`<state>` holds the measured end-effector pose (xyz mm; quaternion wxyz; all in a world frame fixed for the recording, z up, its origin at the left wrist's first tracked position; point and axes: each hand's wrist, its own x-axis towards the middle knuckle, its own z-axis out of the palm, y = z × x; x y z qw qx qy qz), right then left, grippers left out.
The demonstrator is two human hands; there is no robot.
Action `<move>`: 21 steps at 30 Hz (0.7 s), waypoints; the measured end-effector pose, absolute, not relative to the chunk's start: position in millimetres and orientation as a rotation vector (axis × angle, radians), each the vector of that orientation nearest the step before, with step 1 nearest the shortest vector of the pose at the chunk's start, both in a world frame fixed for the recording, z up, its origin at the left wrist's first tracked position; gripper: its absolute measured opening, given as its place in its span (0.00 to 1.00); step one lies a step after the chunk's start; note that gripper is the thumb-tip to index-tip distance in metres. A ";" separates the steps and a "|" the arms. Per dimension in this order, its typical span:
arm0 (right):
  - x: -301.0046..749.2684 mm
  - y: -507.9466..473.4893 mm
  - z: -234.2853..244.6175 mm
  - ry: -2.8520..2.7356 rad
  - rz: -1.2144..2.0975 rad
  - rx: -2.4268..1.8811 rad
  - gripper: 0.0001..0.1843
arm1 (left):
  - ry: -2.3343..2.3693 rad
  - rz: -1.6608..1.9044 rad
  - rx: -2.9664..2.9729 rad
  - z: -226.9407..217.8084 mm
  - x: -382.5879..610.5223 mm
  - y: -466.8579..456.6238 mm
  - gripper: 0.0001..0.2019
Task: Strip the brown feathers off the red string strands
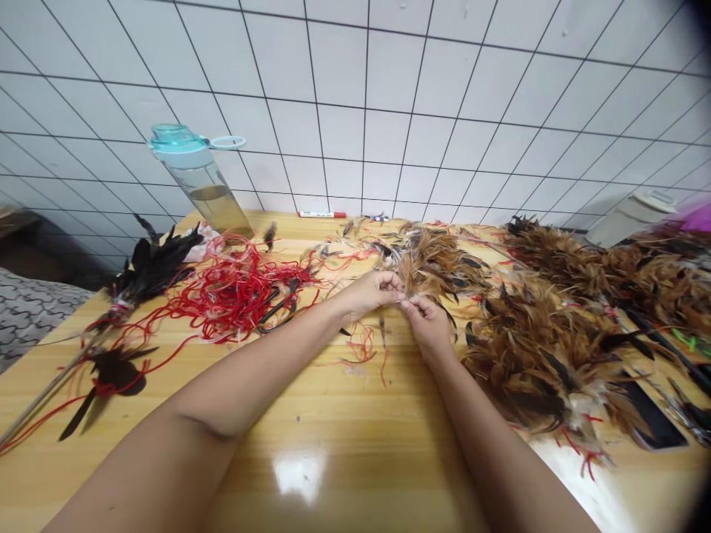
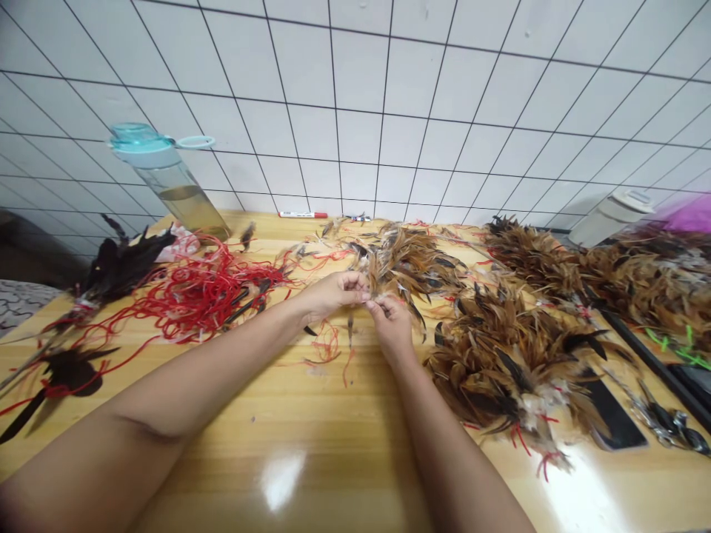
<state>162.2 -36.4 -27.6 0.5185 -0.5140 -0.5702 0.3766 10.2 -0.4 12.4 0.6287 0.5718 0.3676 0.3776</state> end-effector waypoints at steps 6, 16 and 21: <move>164.2 -35.8 -27.9 -1.418 0.961 -1.217 0.12 | 0.830 0.837 1.223 14.5 9.2 -2.0 0.16; 165.3 -38.4 -21.9 -1.460 0.890 -1.244 0.14 | 1.109 1.212 1.435 9.6 -8.3 21.4 0.07; 163.6 -37.8 -23.1 -1.354 0.929 -1.240 0.14 | 1.595 1.086 1.910 -6.0 -37.0 46.0 0.06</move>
